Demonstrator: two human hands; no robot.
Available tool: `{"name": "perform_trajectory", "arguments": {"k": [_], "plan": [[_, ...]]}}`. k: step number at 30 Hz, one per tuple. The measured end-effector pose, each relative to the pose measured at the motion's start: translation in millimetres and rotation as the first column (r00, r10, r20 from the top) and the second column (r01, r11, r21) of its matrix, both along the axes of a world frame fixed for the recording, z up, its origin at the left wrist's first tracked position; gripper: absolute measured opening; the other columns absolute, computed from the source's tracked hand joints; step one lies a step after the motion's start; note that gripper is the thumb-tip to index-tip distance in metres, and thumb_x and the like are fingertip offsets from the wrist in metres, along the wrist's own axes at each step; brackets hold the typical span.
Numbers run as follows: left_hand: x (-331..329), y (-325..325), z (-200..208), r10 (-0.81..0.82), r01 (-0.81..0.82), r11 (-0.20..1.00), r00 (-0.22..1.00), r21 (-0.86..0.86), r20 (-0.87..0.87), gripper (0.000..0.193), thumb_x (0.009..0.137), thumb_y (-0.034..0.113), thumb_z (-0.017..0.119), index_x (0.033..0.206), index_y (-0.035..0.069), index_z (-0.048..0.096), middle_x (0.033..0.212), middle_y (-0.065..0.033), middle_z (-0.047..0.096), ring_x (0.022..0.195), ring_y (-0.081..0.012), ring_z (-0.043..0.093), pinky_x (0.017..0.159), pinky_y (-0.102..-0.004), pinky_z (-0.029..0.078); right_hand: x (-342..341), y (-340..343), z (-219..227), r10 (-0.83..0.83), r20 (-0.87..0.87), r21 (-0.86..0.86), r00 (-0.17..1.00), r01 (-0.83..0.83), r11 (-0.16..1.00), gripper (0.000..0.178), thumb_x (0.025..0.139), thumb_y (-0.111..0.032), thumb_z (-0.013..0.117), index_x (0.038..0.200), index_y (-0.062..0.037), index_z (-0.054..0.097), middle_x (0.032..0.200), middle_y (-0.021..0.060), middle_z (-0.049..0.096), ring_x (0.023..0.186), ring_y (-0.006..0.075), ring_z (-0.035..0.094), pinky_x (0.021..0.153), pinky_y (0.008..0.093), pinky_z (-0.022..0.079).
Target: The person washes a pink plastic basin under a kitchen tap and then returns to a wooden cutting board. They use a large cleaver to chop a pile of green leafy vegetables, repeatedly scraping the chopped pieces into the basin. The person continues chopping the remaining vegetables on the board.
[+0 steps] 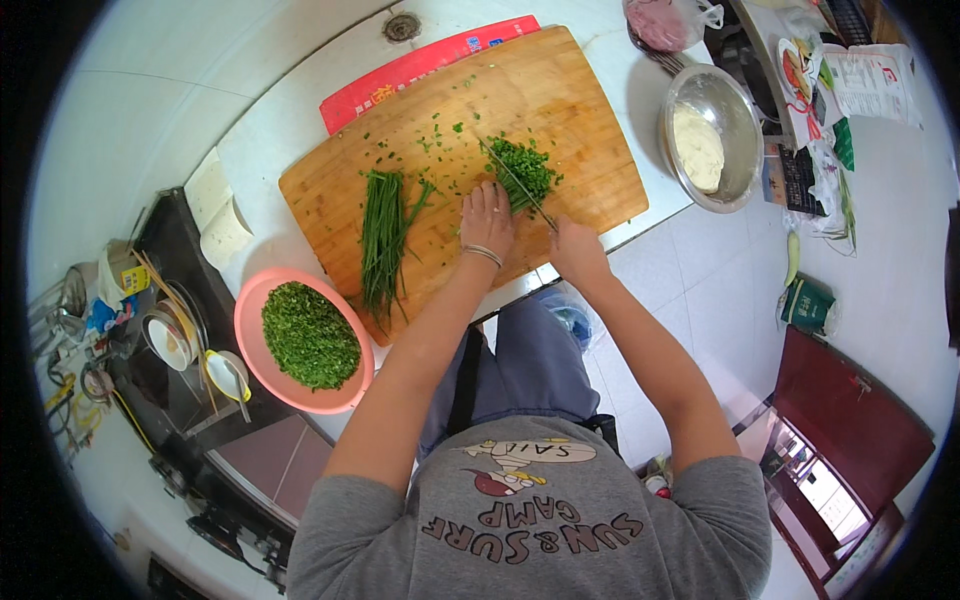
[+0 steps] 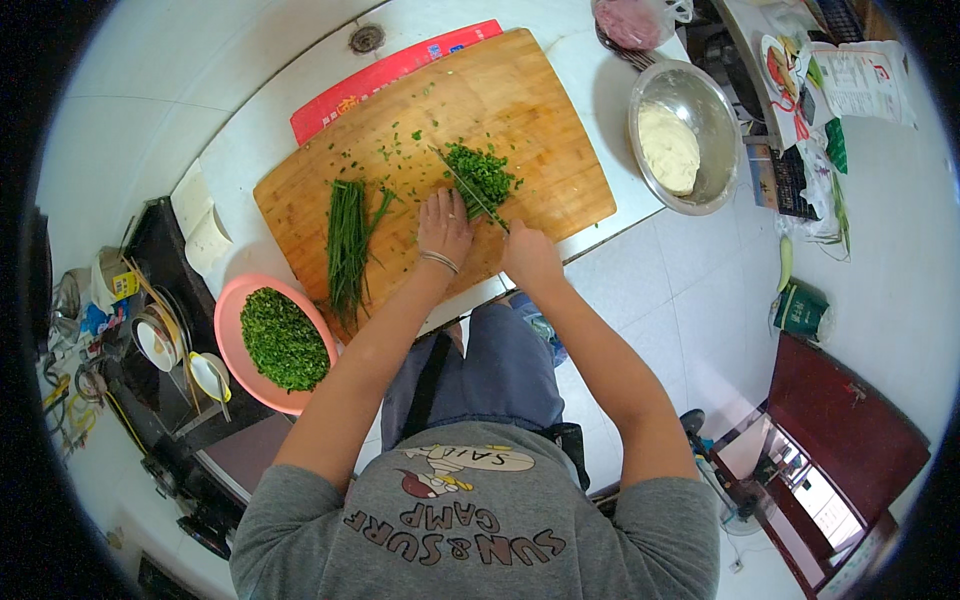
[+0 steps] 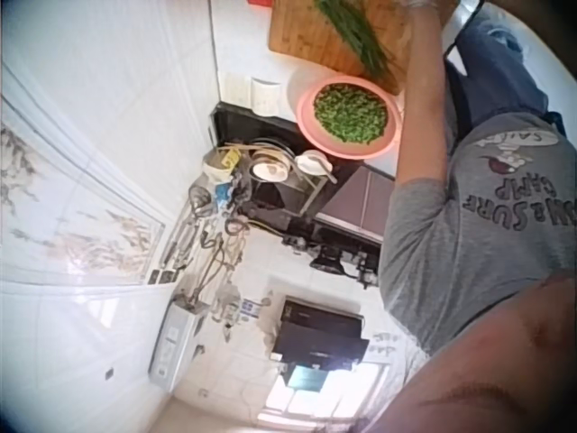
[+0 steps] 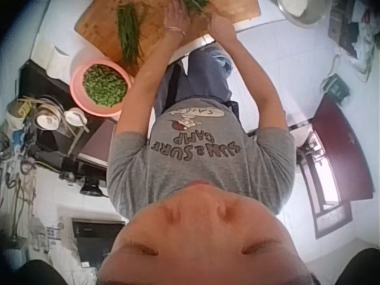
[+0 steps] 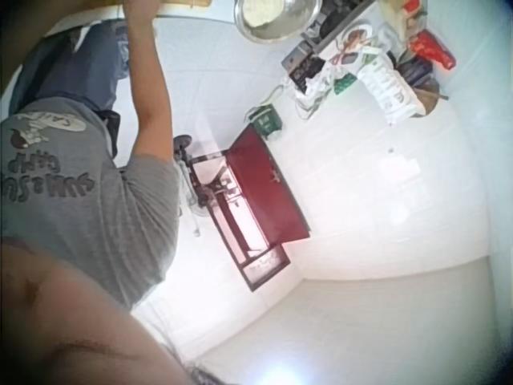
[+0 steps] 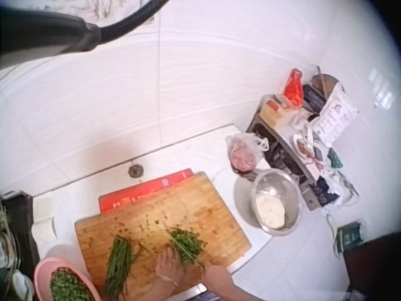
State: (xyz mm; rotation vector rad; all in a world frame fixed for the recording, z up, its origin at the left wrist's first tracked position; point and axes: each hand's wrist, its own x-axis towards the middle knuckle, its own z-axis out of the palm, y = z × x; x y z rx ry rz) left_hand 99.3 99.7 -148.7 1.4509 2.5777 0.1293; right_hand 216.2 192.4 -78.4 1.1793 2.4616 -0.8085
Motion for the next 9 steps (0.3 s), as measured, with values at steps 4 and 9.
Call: {"name": "perform_trajectory", "arguments": {"k": [4, 9], "plan": [[-2.2, -1.2, -0.8, 0.01, -0.013, 0.997, 0.999, 0.074, 0.043, 0.056, 0.08, 0.037, 0.059, 0.116, -0.005, 0.053, 0.114, -0.0179, 0.048, 0.102, -0.0314, 0.046, 0.089, -0.0409, 0.037, -16.4, 3.2, -3.2, 0.074, 0.076, -0.035, 0.994, -0.071, 0.997, 0.018, 0.082, -0.012, 0.048, 0.09, 0.003, 0.053, 0.076, 0.0291, 0.06, 0.075, 0.0431, 0.06, 0.07, 0.051, 0.047], [-3.0, -0.6, -9.9, 0.002, -0.004, 1.0, 0.998, 0.029, 0.07, 0.06, 0.078, 0.034, 0.062, 0.122, -0.005, 0.049, 0.121, -0.0184, 0.047, 0.108, -0.032, 0.045, 0.093, -0.0432, 0.036, -61.1, 20.5, -32.7, 0.059, 0.057, -0.154, 0.997, -0.05, 0.987, 0.027, 0.077, -0.012, 0.055, 0.101, 0.001, 0.053, 0.093, 0.0304, 0.06, 0.09, 0.0443, 0.06, 0.079, 0.0484, 0.048]]}}
